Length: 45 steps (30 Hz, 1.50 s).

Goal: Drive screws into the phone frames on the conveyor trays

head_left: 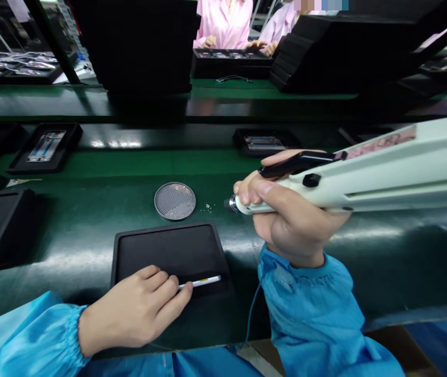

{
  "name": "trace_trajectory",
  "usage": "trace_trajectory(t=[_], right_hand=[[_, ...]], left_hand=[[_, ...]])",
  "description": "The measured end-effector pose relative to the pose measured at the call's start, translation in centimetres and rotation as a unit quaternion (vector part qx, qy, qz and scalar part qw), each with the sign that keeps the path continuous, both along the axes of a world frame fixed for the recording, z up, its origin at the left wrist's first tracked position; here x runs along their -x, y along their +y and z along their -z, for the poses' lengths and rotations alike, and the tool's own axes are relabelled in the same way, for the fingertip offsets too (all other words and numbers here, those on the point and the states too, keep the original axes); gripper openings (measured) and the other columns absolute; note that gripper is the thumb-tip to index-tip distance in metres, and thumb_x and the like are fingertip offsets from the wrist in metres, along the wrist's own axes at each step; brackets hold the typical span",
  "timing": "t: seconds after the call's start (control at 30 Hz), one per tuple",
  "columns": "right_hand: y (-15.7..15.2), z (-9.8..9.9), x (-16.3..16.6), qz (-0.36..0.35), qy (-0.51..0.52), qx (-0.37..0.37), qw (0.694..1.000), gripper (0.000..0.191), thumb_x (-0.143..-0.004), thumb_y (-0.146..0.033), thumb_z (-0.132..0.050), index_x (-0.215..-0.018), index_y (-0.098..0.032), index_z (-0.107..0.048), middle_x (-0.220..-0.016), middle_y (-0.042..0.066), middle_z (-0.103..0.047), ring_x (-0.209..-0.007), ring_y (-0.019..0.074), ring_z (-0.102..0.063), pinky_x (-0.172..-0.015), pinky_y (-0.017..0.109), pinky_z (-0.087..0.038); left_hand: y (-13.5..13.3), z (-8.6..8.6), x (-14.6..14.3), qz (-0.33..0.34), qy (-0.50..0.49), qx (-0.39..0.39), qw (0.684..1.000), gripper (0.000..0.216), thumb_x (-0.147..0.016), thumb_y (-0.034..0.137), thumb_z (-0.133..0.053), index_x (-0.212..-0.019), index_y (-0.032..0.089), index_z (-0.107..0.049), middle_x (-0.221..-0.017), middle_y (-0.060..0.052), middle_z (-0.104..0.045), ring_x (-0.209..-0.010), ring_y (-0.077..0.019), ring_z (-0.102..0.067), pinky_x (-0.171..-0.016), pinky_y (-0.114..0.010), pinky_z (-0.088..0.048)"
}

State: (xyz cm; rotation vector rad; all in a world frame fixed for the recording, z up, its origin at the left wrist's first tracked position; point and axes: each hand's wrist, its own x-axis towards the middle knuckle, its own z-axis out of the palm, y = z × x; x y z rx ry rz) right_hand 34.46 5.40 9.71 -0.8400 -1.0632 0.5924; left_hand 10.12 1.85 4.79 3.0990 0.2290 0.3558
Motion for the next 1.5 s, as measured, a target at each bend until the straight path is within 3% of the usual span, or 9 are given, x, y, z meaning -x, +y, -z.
trace_trajectory(t=[0.3,0.67,0.93,1.33,1.5], right_hand=[[0.2,0.3,0.0,0.007,-0.003,-0.008,1.0,0.017,-0.075,-0.016,-0.064,-0.088,-0.025,-0.064,-0.055,-0.005,-0.054,-0.051,0.0168,-0.057,-0.052,0.036,-0.048],[0.2,0.4,-0.2,0.005,-0.005,-0.017,1.0,0.017,-0.075,-0.014,-0.063,-0.088,-0.025,-0.065,-0.055,-0.004,-0.053,-0.05,0.0172,-0.055,-0.054,0.038,-0.048],[0.2,0.3,-0.1,0.019,-0.008,-0.004,1.0,0.016,-0.073,-0.018,-0.064,-0.086,-0.026,-0.065,-0.054,-0.004,-0.053,-0.051,0.0178,-0.056,-0.051,0.037,-0.049],[0.2,0.3,0.0,0.015,0.004,-0.009,1.0,0.017,-0.072,-0.015,-0.064,-0.086,-0.024,-0.065,-0.054,-0.005,-0.054,-0.05,0.0168,-0.057,-0.052,0.036,-0.048],[0.1,0.3,0.0,0.0,0.016,-0.009,1.0,0.02,-0.073,-0.009,-0.062,-0.088,-0.023,-0.064,-0.056,-0.005,-0.056,-0.052,0.0154,-0.058,-0.053,0.033,-0.047]], left_hand=[[0.2,-0.5,-0.5,-0.02,0.079,0.006,0.997,0.046,-0.095,0.008,-0.037,-0.141,0.006,-0.043,-0.094,-0.011,-0.063,-0.069,-0.0206,-0.059,-0.064,-0.036,-0.048],[0.3,-0.4,-0.5,-0.013,0.086,0.022,0.996,0.048,-0.094,0.007,-0.036,-0.142,0.005,-0.04,-0.087,-0.009,-0.061,-0.065,-0.0207,-0.057,-0.061,-0.036,-0.047],[0.5,0.0,0.0,0.0,-0.003,0.02,1.0,0.037,-0.097,0.008,-0.033,-0.129,0.002,-0.051,-0.088,-0.012,-0.063,-0.074,-0.02,-0.061,-0.065,-0.033,-0.052],[0.6,0.2,0.0,-0.003,-0.023,0.038,0.999,0.036,-0.098,0.009,-0.033,-0.127,0.0,-0.053,-0.083,-0.011,-0.064,-0.068,-0.0195,-0.061,-0.059,-0.033,-0.055],[0.4,0.7,0.7,-0.005,-0.087,0.037,0.996,0.033,-0.098,0.008,-0.034,-0.118,0.001,-0.06,-0.092,-0.015,-0.069,-0.079,-0.0218,-0.067,-0.066,-0.035,-0.059]])
